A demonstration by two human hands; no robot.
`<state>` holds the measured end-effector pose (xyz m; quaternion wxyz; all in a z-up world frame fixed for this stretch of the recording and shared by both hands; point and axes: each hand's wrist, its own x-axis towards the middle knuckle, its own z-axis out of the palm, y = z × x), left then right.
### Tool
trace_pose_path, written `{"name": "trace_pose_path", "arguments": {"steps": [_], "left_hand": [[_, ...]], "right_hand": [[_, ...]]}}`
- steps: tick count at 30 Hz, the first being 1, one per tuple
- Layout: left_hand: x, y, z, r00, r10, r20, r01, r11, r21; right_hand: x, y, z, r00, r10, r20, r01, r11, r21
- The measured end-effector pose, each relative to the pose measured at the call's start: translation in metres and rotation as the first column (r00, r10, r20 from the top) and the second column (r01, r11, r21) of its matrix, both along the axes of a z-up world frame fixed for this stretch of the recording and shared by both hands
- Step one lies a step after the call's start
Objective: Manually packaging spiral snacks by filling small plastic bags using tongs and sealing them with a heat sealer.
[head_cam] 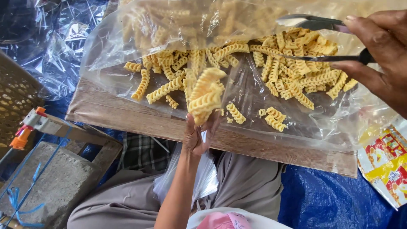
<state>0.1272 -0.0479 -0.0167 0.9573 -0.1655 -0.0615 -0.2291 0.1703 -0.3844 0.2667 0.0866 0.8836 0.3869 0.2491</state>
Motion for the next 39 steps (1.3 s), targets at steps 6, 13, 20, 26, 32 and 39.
{"name": "trace_pose_path", "arguments": {"steps": [6,13,20,26,32,39], "left_hand": [[0.0,0.011,-0.011,0.981,0.19,0.037,-0.193,0.954,0.228],[-0.02,0.031,0.028,0.989,0.145,0.033,-0.149,0.964,0.219],[-0.013,0.042,0.0,0.941,0.328,-0.085,-0.235,0.811,0.535],[-0.002,0.044,-0.005,0.905,0.377,-0.199,-0.074,0.599,0.797],[0.002,0.053,-0.016,0.962,0.235,-0.138,-0.069,0.702,0.709],[-0.011,0.056,-0.022,0.948,0.299,-0.109,-0.152,0.727,0.669]], "right_hand": [[0.064,-0.044,-0.093,0.88,-0.44,0.18,0.476,0.814,-0.334],[0.154,-0.053,-0.195,0.852,-0.512,-0.113,0.496,0.857,-0.143],[0.127,-0.053,-0.157,0.921,-0.39,0.012,0.389,0.913,-0.121],[0.063,-0.073,-0.086,0.979,-0.196,0.054,0.203,0.967,-0.157],[0.059,-0.113,-0.092,0.932,0.091,-0.352,-0.02,0.979,0.201],[0.006,-0.017,-0.071,0.993,-0.102,0.052,0.113,0.943,-0.313]]}}
